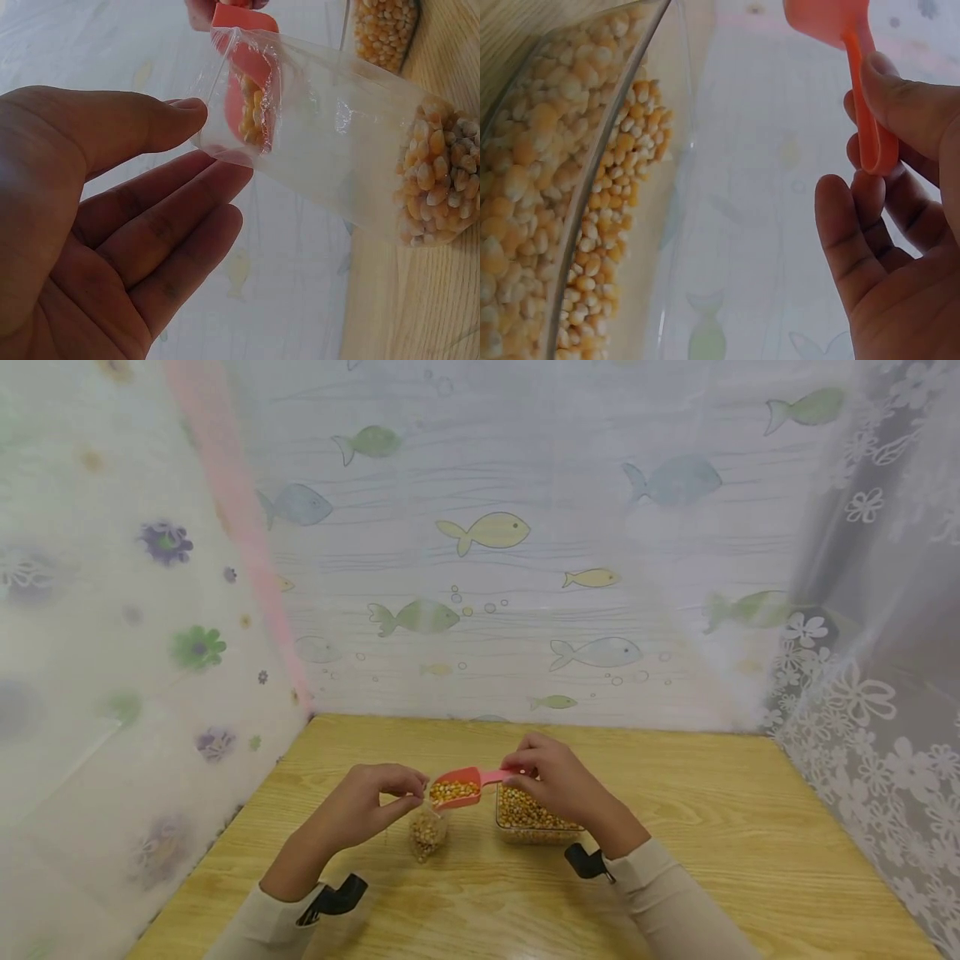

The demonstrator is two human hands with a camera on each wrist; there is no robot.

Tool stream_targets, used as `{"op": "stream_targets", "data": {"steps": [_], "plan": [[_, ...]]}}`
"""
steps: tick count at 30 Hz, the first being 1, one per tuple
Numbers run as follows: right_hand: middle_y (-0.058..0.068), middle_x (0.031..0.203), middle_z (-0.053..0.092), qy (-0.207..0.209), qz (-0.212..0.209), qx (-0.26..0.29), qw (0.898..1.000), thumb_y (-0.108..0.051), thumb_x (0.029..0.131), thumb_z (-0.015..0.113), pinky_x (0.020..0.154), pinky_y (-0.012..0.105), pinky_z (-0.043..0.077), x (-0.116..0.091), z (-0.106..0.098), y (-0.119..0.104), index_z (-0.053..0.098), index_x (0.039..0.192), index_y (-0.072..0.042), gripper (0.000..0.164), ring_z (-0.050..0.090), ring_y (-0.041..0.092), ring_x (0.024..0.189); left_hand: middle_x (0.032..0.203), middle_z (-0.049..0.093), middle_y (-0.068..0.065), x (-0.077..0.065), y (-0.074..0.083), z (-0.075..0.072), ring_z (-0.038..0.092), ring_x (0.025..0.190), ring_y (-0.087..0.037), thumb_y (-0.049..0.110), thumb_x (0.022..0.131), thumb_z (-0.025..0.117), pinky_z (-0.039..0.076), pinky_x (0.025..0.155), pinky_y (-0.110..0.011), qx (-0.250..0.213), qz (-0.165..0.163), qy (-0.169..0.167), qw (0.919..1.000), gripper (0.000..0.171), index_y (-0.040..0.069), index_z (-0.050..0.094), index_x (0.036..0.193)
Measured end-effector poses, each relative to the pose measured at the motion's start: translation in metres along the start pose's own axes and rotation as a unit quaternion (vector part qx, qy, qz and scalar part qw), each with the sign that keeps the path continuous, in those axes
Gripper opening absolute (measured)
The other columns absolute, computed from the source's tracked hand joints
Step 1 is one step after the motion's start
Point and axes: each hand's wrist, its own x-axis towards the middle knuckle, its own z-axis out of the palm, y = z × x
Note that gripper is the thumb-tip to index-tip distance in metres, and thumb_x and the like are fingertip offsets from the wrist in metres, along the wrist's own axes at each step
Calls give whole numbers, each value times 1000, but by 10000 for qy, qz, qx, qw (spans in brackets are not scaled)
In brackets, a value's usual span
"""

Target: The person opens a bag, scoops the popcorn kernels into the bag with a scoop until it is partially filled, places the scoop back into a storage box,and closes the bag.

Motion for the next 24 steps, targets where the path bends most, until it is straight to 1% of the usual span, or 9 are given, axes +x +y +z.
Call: {"op": "stream_targets", "data": {"steps": [5,8,13,16,19,24], "plan": [[-10,91,56,-169,23,-130,9998,-15,93,79,60,22,44,5,-1,-3,80,104,-17,12,46,7,73,122,76,-6,0,0,1,74,108,-18,17,98,73,63,85,-32,-13,-9,1,10000,3,16,77,98],[-10,91,56,-262,31,-231,9994,-16,92,80,60,22,43,9,-2,-6,80,104,-17,12,46,8,72,121,76,-5,0,-1,1,74,109,-18,16,98,74,63,86,-32,13,48,19,10000,3,16,77,99],[-10,88,54,-380,-107,-509,9979,-17,91,81,60,21,41,16,-3,-10,80,103,-17,11,43,6,73,121,76,-4,0,-2,2,73,110,-17,16,98,73,63,86,-32,51,126,50,9999,3,18,76,98],[-9,88,54,-494,-122,-545,9972,-19,92,80,61,21,42,19,-4,-13,79,103,-16,11,42,5,73,120,76,-3,0,-3,2,73,110,-17,16,98,74,63,85,-31,73,148,58,9998,3,18,76,97],[-8,89,55,-612,-79,-540,9966,-20,93,80,62,22,42,21,-5,-15,79,104,-15,12,43,5,73,120,76,-3,0,-3,2,73,110,-16,15,97,74,63,86,-31,62,133,46,9999,4,19,76,97],[-7,90,55,-662,-177,-663,9954,-20,93,79,62,22,42,25,-4,-16,79,104,-14,13,43,5,73,120,76,-2,0,-3,1,73,110,-15,14,97,75,63,87,-31,11,50,-12,10000,5,19,76,97]]}}
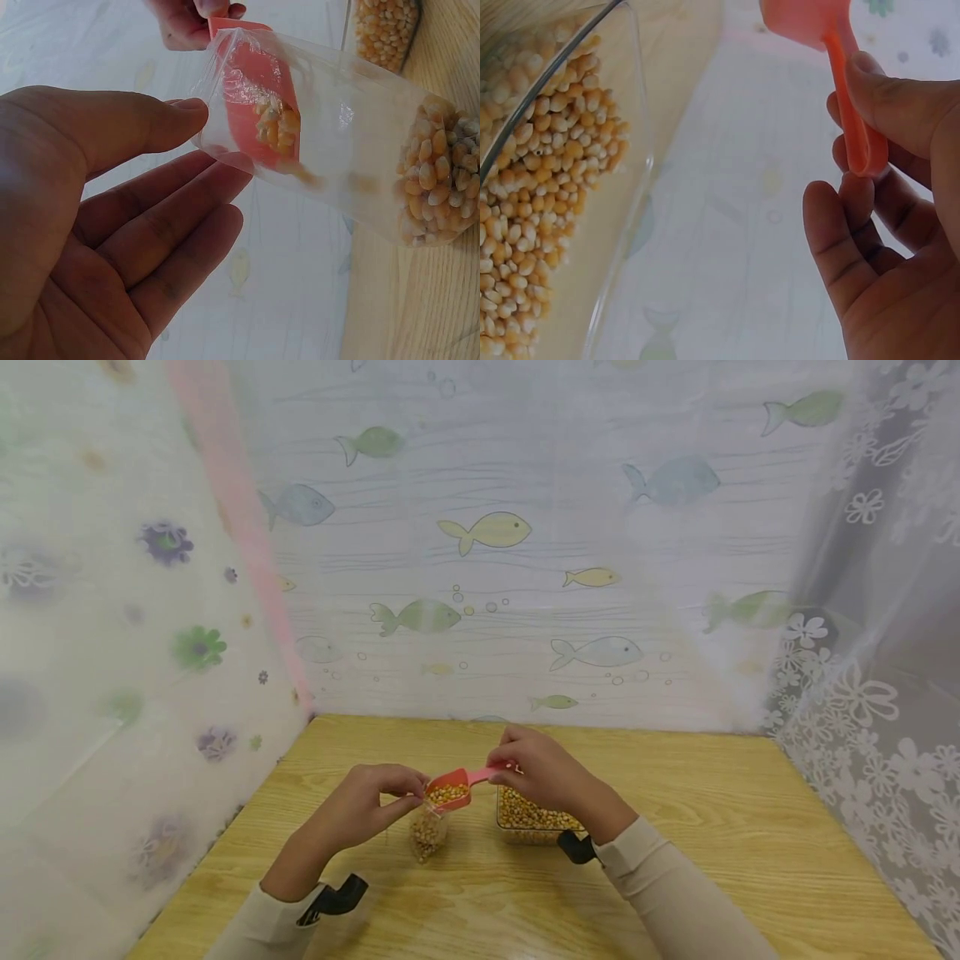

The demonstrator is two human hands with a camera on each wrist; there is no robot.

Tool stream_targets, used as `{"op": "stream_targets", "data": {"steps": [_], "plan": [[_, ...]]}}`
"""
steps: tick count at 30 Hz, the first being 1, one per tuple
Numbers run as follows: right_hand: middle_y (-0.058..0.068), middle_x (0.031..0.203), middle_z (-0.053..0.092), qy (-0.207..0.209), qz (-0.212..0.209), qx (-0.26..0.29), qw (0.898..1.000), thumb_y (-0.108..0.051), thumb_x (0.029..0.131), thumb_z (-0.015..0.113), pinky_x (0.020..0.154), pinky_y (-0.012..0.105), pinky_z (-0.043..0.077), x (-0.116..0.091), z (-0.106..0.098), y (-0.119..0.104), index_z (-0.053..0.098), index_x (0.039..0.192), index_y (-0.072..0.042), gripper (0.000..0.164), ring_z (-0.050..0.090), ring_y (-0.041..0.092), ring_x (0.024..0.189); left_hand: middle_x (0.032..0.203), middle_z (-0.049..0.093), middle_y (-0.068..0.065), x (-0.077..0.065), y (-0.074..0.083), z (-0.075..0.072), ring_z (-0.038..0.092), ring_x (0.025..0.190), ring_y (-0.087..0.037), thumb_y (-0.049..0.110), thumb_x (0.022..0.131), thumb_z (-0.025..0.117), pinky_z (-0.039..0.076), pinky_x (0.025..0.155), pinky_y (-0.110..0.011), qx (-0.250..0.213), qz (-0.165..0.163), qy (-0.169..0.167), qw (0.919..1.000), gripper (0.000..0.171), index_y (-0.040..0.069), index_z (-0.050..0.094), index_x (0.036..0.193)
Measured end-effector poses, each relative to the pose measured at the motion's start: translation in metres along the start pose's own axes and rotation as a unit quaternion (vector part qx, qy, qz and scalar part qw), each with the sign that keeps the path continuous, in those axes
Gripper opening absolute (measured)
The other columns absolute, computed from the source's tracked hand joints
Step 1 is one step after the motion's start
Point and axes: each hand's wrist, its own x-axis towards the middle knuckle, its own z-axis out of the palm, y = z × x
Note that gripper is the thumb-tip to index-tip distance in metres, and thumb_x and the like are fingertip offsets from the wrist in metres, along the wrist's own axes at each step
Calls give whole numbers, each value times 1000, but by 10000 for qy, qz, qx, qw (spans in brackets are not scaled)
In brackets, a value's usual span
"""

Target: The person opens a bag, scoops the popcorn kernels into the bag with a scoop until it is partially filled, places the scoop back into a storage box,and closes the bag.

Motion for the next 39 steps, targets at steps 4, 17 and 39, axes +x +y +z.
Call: {"op": "stream_targets", "data": {"steps": [4,17,39], "plan": [[-7,91,56,-64,-19,-76,9999,-22,94,78,63,21,43,3,-1,-2,79,104,-14,13,44,5,73,120,76,-2,0,0,0,73,110,-14,15,97,74,63,86,-31,15,20,4,10000,5,19,76,97],[-6,91,57,-291,-28,-167,9994,-20,94,79,65,22,45,12,-9,-9,80,104,-13,12,46,7,76,120,76,-1,1,1,0,73,108,-14,14,97,75,63,88,-33,-9,-114,-15,9999,5,20,76,96],[-6,93,58,-631,-141,-430,9970,-23,93,79,71,24,51,24,-21,-18,79,101,-17,10,52,8,80,118,77,-2,1,4,-2,74,107,-15,16,98,74,63,86,-31,49,19,41,10000,4,18,77,97]]}}
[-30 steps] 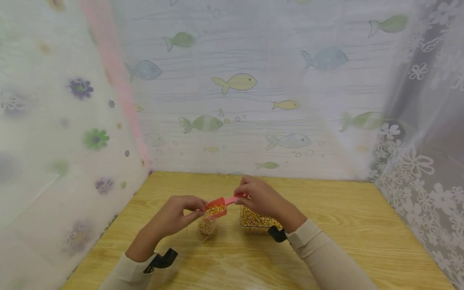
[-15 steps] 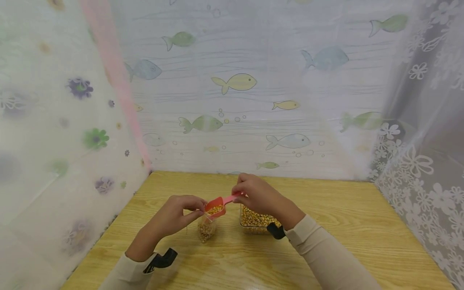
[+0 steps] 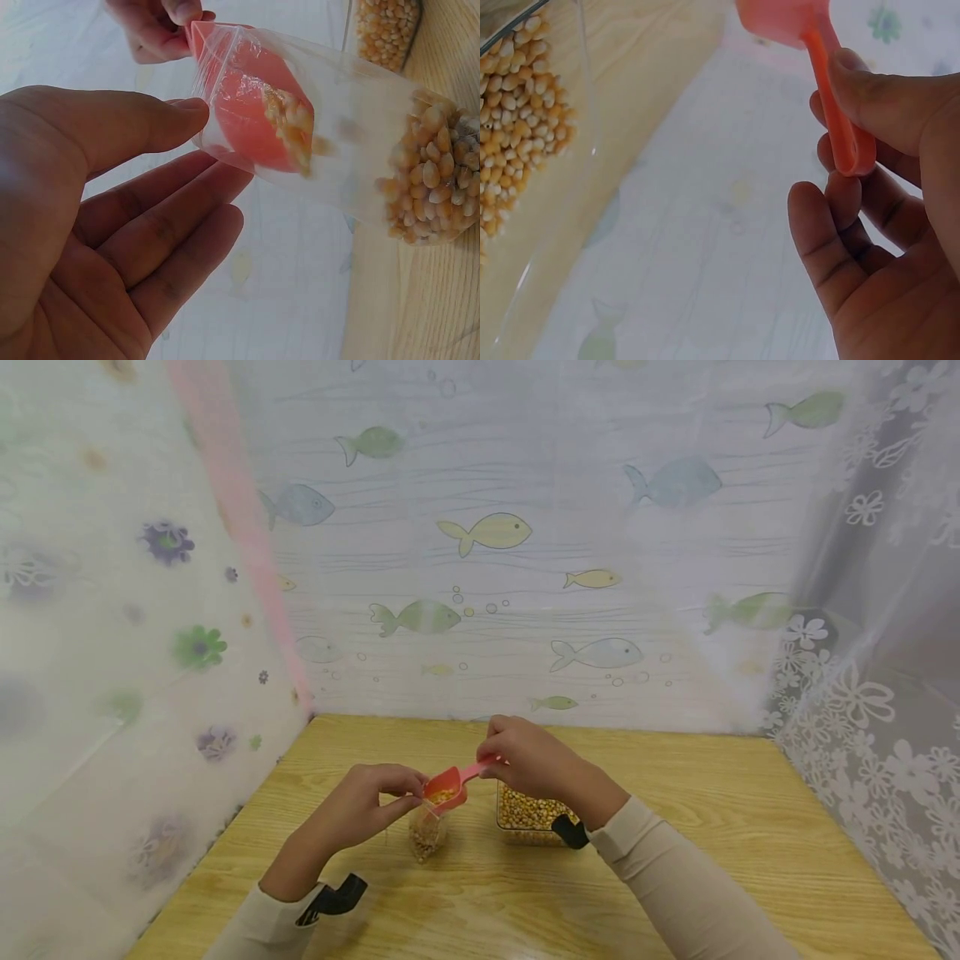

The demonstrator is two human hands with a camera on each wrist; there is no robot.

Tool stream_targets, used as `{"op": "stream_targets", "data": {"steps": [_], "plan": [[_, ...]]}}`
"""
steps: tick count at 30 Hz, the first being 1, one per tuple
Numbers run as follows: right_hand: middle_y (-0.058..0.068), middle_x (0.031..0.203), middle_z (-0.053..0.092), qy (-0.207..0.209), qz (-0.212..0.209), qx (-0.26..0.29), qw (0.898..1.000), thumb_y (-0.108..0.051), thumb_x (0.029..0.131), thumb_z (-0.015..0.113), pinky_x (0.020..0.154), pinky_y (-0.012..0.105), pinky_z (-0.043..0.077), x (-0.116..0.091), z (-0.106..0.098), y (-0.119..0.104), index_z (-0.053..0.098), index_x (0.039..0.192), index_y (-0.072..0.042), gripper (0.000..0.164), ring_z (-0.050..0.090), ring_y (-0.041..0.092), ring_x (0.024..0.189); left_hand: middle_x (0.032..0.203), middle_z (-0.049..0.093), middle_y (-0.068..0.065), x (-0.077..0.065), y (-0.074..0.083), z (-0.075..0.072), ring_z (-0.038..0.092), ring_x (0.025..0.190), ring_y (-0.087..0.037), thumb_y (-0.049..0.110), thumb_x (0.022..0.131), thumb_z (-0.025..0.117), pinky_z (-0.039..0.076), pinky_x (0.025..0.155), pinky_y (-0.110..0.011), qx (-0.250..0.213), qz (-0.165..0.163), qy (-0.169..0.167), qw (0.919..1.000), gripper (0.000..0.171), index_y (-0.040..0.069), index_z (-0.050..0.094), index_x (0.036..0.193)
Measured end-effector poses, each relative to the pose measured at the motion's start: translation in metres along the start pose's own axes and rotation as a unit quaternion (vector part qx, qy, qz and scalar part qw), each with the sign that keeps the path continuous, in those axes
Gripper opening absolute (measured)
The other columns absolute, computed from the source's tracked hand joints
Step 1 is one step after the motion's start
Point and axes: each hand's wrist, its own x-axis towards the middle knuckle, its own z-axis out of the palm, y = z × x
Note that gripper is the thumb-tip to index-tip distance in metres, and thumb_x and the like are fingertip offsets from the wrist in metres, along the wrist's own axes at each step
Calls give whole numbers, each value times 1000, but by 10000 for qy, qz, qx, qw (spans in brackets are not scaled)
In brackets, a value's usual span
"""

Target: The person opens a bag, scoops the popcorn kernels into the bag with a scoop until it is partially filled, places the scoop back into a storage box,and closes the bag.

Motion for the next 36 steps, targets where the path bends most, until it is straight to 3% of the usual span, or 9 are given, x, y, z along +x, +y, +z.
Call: {"op": "stream_targets", "data": {"steps": [18,24,36], "plan": [[-5,92,58,-318,4,-599,9977,-25,92,81,72,25,49,11,-16,-20,79,100,-17,11,48,9,81,117,77,-1,1,-2,0,74,105,-14,15,96,76,63,87,-29,-65,-84,-31,9999,5,20,78,97],[-4,92,59,-266,-81,-703,9971,-25,92,81,72,26,49,12,-16,-21,79,99,-16,12,49,9,81,117,77,-1,2,-3,0,74,105,-14,14,96,76,64,87,-35,-126,-32,-24,9999,6,19,78,96],[-7,89,58,-54,-164,-654,9977,-24,90,83,69,23,50,8,-17,-15,78,94,-18,9,49,7,78,118,77,-1,1,-4,0,74,106,-13,14,96,76,63,87,-32,-129,-14,-16,9999,5,19,78,97]]}}
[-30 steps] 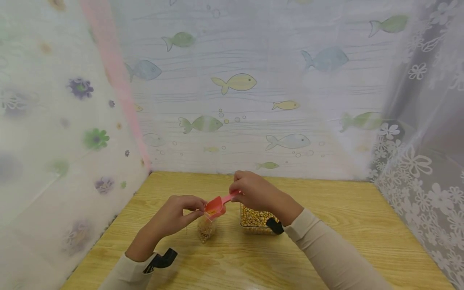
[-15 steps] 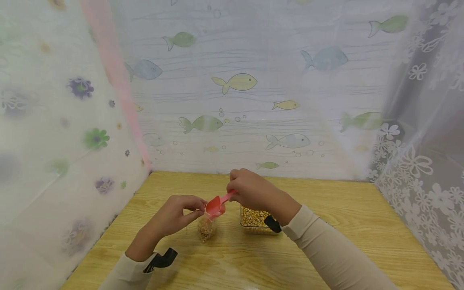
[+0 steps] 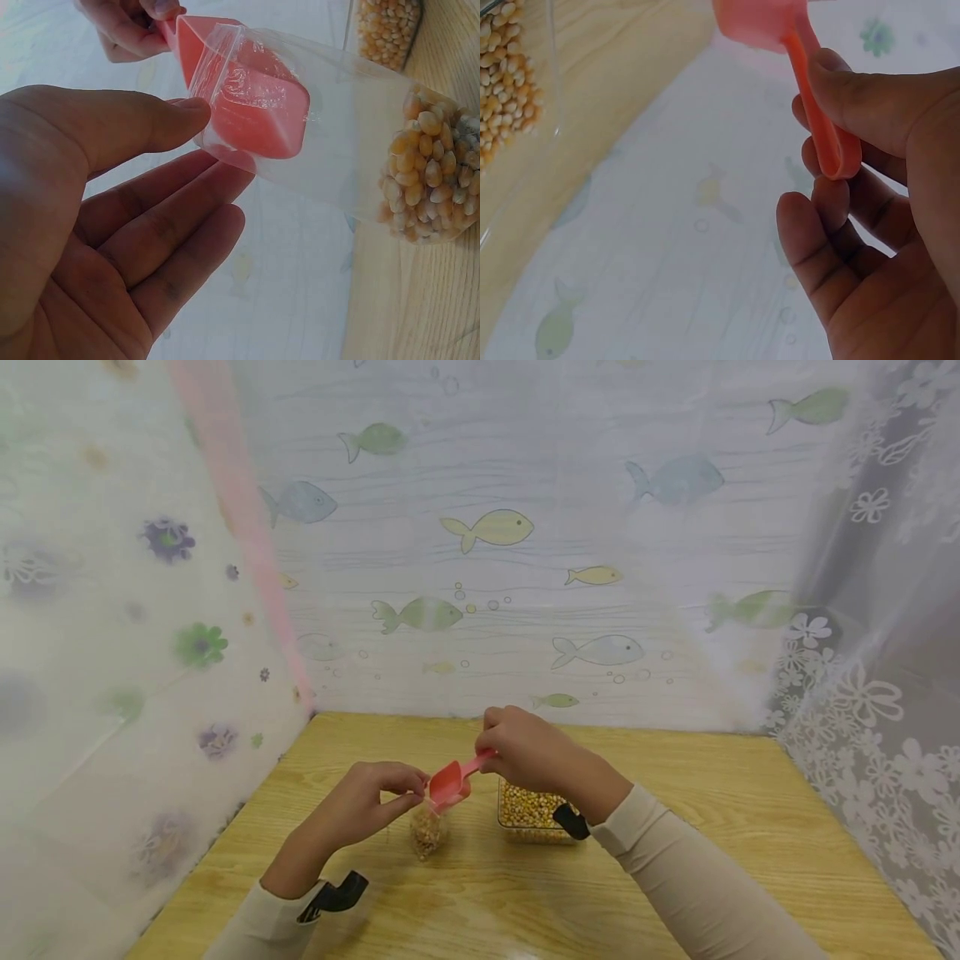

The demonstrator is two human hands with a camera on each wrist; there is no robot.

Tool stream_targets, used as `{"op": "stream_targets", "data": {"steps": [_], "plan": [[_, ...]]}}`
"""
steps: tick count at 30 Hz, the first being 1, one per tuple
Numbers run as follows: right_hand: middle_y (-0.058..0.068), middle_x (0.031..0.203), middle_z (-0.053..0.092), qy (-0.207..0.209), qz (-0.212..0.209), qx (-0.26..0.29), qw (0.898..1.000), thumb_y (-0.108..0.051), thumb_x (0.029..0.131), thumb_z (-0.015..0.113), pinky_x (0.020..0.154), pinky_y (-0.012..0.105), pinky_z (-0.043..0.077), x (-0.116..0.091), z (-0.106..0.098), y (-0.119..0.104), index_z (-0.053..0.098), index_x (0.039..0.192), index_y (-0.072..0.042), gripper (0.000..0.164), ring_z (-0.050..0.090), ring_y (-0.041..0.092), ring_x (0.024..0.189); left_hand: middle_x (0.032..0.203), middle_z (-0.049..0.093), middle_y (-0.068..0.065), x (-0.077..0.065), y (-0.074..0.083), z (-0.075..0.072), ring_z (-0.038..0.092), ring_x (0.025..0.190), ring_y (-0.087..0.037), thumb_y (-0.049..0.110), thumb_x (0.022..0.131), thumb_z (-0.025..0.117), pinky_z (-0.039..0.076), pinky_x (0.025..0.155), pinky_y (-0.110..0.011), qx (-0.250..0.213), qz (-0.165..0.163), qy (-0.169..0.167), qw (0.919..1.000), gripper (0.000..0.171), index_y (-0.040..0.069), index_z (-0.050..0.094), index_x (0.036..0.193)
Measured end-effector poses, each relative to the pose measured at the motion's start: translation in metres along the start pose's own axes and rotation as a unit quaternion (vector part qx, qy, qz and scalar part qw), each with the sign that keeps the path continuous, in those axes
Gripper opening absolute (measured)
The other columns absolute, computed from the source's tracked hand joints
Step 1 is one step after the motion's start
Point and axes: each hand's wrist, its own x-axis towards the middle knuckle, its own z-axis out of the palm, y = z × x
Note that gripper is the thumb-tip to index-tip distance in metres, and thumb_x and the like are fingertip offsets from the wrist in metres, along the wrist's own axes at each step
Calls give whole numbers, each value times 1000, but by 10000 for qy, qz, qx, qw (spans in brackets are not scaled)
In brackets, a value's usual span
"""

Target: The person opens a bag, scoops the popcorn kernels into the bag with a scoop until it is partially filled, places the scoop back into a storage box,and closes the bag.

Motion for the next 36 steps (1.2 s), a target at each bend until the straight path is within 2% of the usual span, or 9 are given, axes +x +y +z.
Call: {"op": "stream_targets", "data": {"steps": [6,10,16,23,36], "plan": [[-6,89,58,76,2,154,9999,-24,91,82,69,25,48,-8,-1,2,78,95,-18,8,49,8,79,117,77,-4,-1,3,-2,74,106,-16,10,96,75,64,85,-33,-44,145,59,9999,7,17,77,94],[-6,91,59,196,93,284,9994,-24,91,82,71,25,48,-15,5,4,78,98,-18,10,52,11,80,118,77,-4,-2,3,-2,74,108,-16,11,96,75,64,85,-34,-64,52,0,10000,6,17,77,94],[-8,91,58,513,258,600,9965,-23,91,82,68,23,48,-29,17,10,79,101,-18,11,53,12,79,118,77,-6,-2,3,-2,75,106,-19,13,97,74,65,82,-38,-40,186,45,9998,3,13,77,96],[-13,90,56,1002,497,1060,9881,-18,90,83,65,22,45,-43,35,17,79,100,-19,12,48,6,76,119,77,-4,-2,2,-2,74,108,-17,15,98,74,64,83,-35,-73,2,-56,10000,4,13,77,98],[-12,91,58,1602,620,1728,9699,-15,92,80,61,26,49,-64,51,21,77,98,-21,9,49,4,74,119,77,-5,-3,0,0,74,109,-17,15,98,73,63,83,-32,-55,104,8,9999,4,18,75,95]]}}
